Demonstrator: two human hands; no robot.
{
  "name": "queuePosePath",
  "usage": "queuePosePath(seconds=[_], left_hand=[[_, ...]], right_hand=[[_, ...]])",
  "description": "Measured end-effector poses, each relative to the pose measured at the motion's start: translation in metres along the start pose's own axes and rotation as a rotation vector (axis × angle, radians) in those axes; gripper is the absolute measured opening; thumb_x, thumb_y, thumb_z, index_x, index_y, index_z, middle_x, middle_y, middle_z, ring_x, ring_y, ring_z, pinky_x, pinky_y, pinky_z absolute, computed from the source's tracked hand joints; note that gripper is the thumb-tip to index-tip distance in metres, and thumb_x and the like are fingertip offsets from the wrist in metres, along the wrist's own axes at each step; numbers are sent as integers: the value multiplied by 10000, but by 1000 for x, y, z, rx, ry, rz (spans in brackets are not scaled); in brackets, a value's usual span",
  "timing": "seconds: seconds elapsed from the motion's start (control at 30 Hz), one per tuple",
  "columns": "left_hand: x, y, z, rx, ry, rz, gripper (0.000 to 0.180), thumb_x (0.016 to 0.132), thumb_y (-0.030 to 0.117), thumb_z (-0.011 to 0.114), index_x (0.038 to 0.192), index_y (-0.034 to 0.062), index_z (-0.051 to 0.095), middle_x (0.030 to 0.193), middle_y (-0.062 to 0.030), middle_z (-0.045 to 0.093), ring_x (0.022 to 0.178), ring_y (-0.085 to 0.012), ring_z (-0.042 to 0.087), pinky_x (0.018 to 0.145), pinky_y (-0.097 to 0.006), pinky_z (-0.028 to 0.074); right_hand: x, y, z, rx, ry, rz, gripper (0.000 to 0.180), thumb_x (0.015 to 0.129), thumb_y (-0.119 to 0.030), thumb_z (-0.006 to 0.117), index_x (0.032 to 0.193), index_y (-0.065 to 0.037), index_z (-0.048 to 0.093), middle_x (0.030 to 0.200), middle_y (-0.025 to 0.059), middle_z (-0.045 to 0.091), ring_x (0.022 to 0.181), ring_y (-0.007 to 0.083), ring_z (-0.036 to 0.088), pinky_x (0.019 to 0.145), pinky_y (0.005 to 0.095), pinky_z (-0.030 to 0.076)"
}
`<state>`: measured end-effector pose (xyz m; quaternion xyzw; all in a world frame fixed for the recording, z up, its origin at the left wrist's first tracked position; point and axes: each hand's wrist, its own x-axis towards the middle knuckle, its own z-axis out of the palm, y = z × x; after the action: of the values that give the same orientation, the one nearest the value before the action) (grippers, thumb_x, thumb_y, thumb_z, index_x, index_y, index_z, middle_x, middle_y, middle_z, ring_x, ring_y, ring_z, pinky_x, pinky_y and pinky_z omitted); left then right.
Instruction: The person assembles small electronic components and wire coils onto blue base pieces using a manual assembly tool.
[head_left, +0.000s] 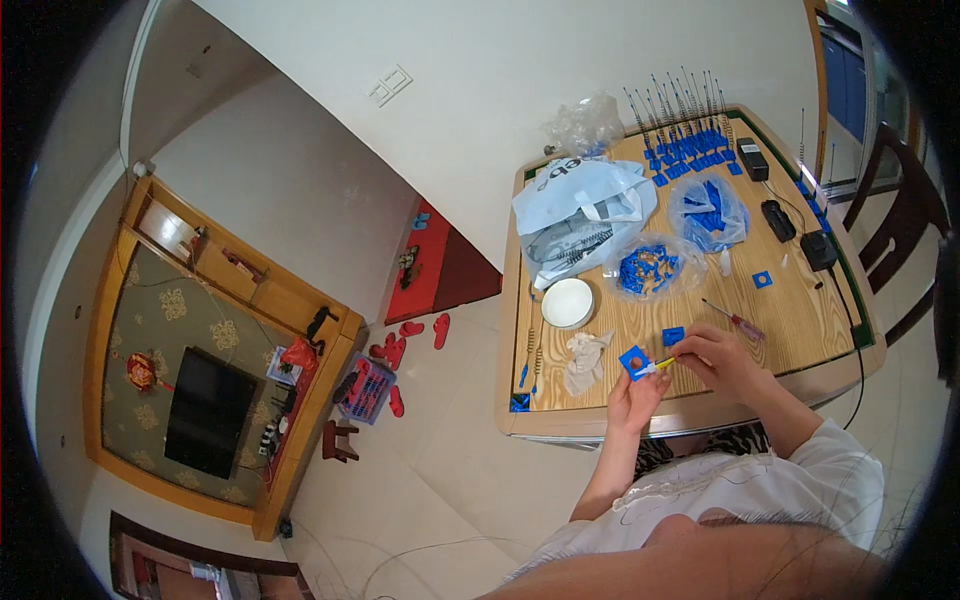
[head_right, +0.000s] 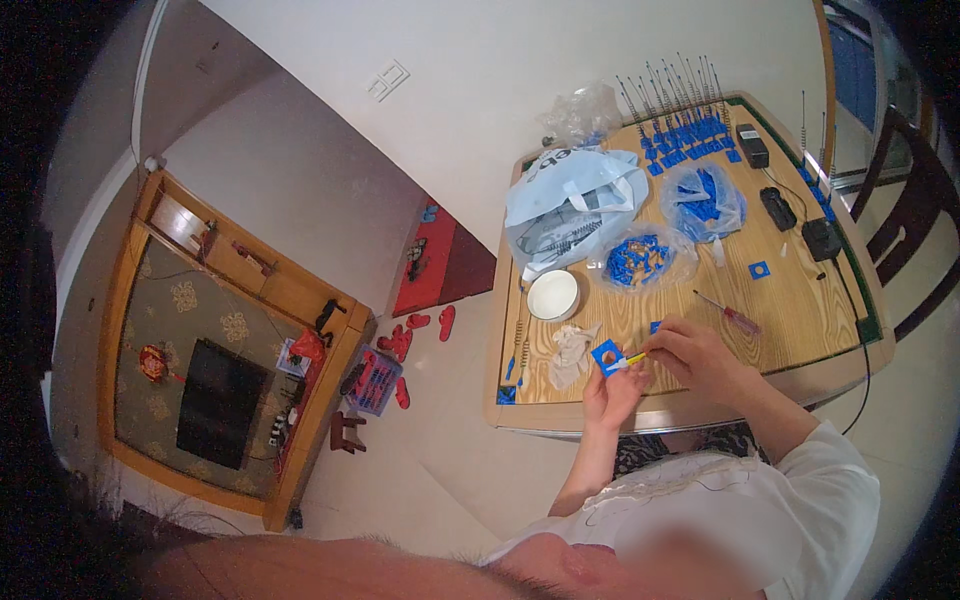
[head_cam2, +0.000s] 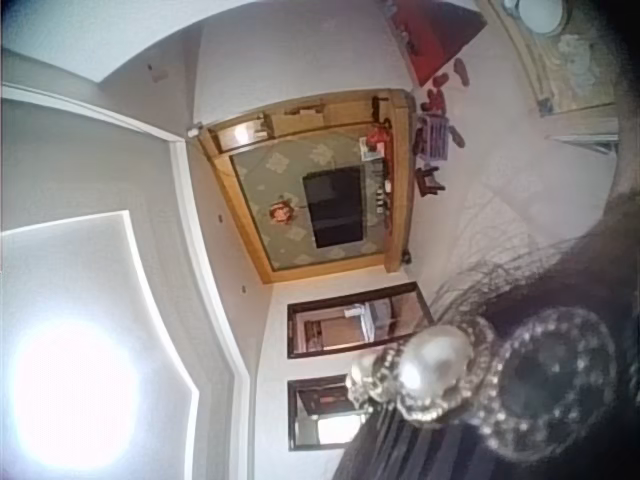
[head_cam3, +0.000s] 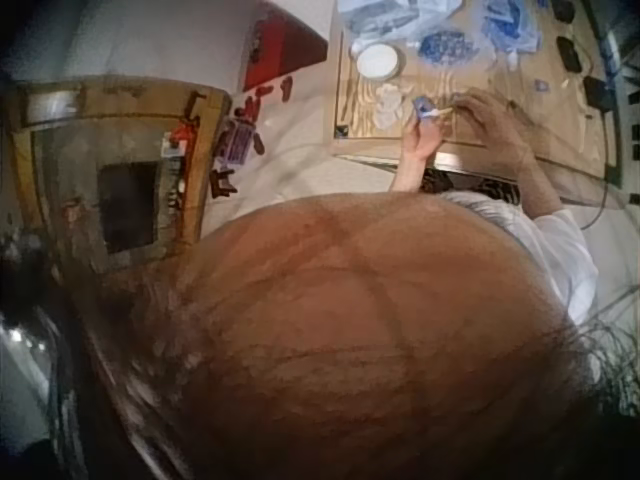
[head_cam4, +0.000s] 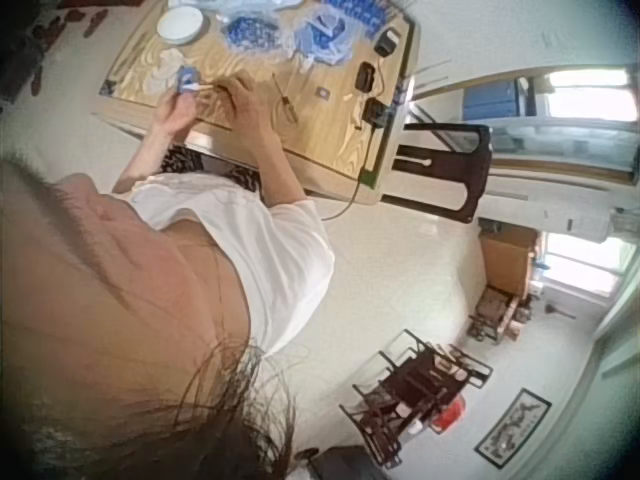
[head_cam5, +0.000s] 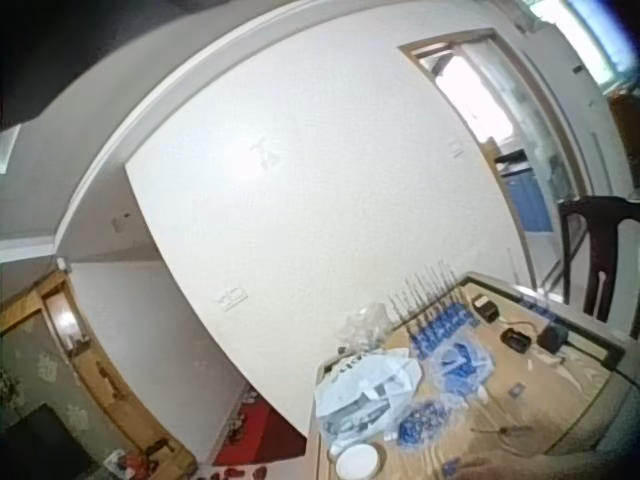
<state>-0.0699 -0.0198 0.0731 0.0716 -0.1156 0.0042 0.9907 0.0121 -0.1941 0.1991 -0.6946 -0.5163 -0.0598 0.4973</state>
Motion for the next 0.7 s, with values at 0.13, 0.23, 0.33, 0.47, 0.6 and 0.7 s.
queuePosePath(seconds=[0.13, 0.23, 0.33, 0.47, 0.6, 0.7], left_hand=[[-1, -1, 6, 33, 78, 59, 346, 899, 311, 537, 1166, 91, 541, 1156, -83, 558, 1082, -262, 489, 932, -417, 373], [0, 0, 8, 74, 118, 77, 370, 882, 332, 560, 1152, 78, 552, 1094, -77, 579, 1032, -241, 472, 884, -373, 374], [0, 1, 10, 64, 94, 78, 376, 877, 332, 567, 1151, 75, 551, 1089, -74, 577, 997, -236, 472, 868, -366, 373], [1, 0, 10, 68, 90, 81, 379, 876, 332, 570, 1152, 72, 549, 1085, -71, 573, 965, -231, 470, 847, -359, 371], [1, 2, 7, 70, 87, 87, 381, 875, 331, 573, 1152, 71, 550, 1076, -70, 580, 954, -229, 469, 834, -353, 369], [1, 4, 4, 9, 41, 32, 242, 865, 281, 601, 1051, 127, 585, 1152, -82, 563, 1078, -239, 509, 897, -397, 380]], right_hand=[[3, -7, -9, 12, 4, 48, 137, 783, 10, 631, 911, -31, 607, 846, 97, 557, 734, 243, 570, 603, 313, 454], [3, -6, -12, 13, 15, 31, 124, 782, 15, 627, 897, -25, 601, 836, 97, 551, 722, 239, 564, 596, 318, 449], [2, -5, -13, -8, -11, 58, 115, 796, -17, 622, 907, -29, 593, 845, 109, 550, 765, 274, 580, 635, 341, 466], [1, -3, -11, -44, 17, 13, 120, 783, -12, 633, 897, -29, 597, 834, 109, 551, 736, 273, 569, 618, 338, 457], [2, -1, -9, -51, 27, -17, 112, 780, -15, 636, 885, -27, 600, 813, 106, 552, 705, 270, 558, 593, 337, 445], [1, 2, -8, -42, 20, -8, 111, 781, -15, 634, 885, -28, 600, 816, 105, 554, 709, 269, 557, 598, 338, 444]])
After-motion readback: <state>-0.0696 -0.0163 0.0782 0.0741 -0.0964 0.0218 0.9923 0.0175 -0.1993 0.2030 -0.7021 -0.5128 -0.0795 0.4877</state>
